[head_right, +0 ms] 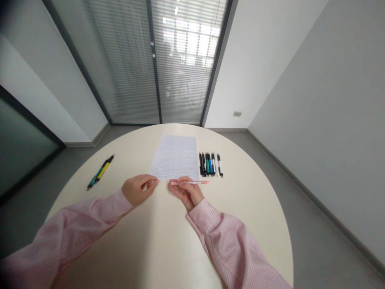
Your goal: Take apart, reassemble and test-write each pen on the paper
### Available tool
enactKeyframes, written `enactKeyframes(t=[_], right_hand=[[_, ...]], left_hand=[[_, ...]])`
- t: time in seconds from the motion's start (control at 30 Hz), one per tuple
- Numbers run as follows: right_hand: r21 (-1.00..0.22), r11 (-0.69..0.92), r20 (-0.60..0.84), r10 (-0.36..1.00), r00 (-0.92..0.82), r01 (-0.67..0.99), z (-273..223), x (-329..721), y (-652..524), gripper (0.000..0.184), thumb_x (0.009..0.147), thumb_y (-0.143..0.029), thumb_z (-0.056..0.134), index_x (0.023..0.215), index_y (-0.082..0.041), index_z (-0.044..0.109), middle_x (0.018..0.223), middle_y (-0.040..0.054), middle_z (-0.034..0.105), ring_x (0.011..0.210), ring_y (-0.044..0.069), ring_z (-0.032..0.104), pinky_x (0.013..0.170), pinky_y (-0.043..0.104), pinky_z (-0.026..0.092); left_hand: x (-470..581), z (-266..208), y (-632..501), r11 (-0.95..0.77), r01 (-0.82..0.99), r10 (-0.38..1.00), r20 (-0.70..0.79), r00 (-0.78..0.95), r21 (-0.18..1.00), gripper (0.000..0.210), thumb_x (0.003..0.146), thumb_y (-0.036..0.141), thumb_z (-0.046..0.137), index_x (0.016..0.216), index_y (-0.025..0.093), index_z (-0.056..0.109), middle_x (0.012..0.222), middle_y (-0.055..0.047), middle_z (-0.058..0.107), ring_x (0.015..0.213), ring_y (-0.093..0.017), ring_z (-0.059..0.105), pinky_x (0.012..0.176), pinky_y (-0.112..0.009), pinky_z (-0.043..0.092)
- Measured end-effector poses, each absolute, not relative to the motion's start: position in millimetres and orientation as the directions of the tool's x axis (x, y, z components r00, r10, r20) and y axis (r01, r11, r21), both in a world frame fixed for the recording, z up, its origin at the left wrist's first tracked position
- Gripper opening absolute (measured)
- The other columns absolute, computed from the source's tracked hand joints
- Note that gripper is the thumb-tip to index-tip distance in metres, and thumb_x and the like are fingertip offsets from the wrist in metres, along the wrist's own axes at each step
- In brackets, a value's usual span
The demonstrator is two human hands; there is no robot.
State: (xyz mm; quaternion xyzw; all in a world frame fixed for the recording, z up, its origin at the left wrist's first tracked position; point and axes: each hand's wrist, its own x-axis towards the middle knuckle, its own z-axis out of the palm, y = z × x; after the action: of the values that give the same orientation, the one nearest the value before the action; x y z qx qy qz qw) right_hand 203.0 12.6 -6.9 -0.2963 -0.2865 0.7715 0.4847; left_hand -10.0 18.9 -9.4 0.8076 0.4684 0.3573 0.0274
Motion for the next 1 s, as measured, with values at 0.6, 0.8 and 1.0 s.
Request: enactKeyframes(t=[0.6, 0.8, 1.0], right_hand=[[-0.735, -0.379, -0.196, 0.912, -0.36, -0.562, -7.0, 202.7, 14.3, 0.012, 0.067, -0.016, 0.07, 0.076, -0.016, 0.062, 0.089, 0.0073, 0.071, 0.086, 0.017, 0.067, 0.09, 0.035, 0.046], [-0.772, -0.378, -0.173, 0.898, -0.404, -0.511, -4.0, 200.9, 12.7, 0.016, 0.068, -0.02, 0.071, 0.082, -0.014, 0.064, 0.092, 0.0084, 0.071, 0.088, 0.017, 0.066, 0.086, 0.031, 0.05], [-0.806, -0.385, -0.162, 0.874, -0.458, -0.45, -1.6, 200.3, 10.7, 0.025, 0.07, -0.022, 0.071, 0.092, -0.012, 0.067, 0.092, 0.0093, 0.071, 0.088, 0.017, 0.066, 0.083, 0.025, 0.052]], left_hand=[[-13.6, -14.6, 18.9, -0.487, 0.863, 0.748, 0.576, 0.33, 0.138, 0.03, 0.083, 0.037, 0.053, 0.063, 0.02, 0.068, 0.051, 0.001, 0.064, 0.046, -0.01, 0.057, 0.044, -0.021, 0.031], [-3.7, -0.6, 8.0, -0.681, 0.637, 0.677, 0.643, 0.358, 0.362, 0.021, 0.08, 0.034, 0.059, 0.091, 0.017, 0.065, 0.057, 0.003, 0.063, 0.042, -0.005, 0.05, 0.045, -0.016, 0.039], [-1.2, 0.0, 4.1, -0.712, 0.567, 0.674, 0.629, 0.388, 0.414, 0.014, 0.081, 0.027, 0.057, 0.088, 0.019, 0.065, 0.058, 0.004, 0.062, 0.042, -0.004, 0.047, 0.045, -0.014, 0.039]])
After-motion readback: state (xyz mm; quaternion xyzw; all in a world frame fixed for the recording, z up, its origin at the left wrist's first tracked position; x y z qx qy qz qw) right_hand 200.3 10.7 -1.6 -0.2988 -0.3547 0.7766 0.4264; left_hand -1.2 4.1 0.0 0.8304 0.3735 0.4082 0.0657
